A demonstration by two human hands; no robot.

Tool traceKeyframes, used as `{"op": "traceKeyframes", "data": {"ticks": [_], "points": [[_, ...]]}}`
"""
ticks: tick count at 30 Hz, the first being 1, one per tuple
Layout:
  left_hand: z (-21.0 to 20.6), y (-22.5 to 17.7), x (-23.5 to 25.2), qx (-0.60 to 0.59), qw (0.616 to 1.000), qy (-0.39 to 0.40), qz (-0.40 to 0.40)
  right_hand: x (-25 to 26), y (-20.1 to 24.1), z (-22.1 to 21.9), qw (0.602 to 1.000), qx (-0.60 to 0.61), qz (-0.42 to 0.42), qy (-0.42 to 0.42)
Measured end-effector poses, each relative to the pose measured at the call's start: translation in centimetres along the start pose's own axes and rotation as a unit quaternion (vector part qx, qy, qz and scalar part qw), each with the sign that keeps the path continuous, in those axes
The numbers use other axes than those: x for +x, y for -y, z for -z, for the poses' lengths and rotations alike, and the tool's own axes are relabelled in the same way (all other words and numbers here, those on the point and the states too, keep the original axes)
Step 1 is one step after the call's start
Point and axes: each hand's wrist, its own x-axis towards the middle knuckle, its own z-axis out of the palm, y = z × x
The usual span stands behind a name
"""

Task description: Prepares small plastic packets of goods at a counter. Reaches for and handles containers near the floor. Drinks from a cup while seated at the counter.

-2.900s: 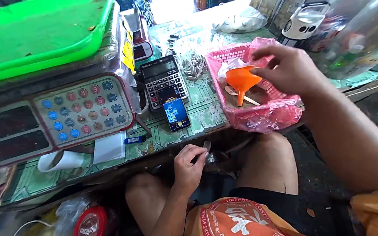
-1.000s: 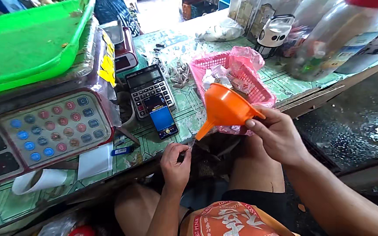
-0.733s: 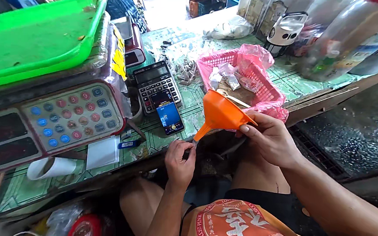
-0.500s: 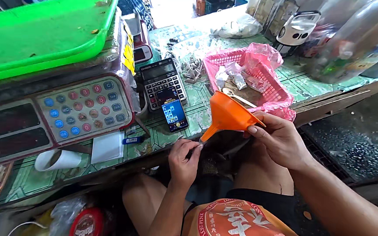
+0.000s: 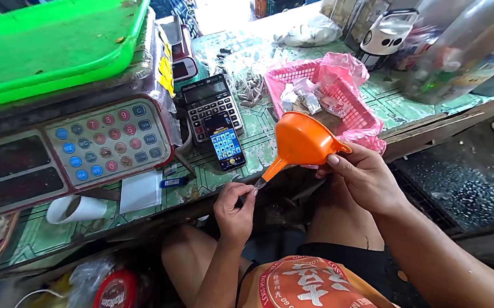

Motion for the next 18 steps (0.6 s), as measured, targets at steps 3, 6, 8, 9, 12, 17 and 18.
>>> {"op": "traceKeyframes", "data": {"ticks": [3,6,8,9,12,17,18], "points": [[0.13,-0.07,-0.05,0.001,1.0,0.003,-0.002,0.05,0.08,0.03,1.0,-0.002,-0.016,-0.001],[0.23,-0.03,0.07,0.004,1.0,0.007,-0.011,0.23,0.19,0.19,1.0,-0.008,-0.022,0.007],[0.3,-0.04,0.07,0.01,1.0,0.007,-0.015,0.32,0.14,0.12,1.0,-0.004,-0.022,0.014],[0.31,-0.06,0.05,0.012,1.0,0.007,-0.016,0.35,0.09,0.05,1.0,-0.003,-0.022,0.016],[0.34,-0.06,0.02,0.019,1.0,0.006,-0.019,0.35,-0.01,-0.05,1.0,-0.007,-0.02,0.015],[0.52,-0.17,0.14,0.021,1.0,0.006,-0.022,0.21,-0.13,0.11,1.0,-0.014,-0.006,0.026],[0.51,-0.17,0.14,0.021,1.0,0.007,-0.022,0.18,-0.08,0.13,0.999,-0.018,-0.005,0.028]]}}
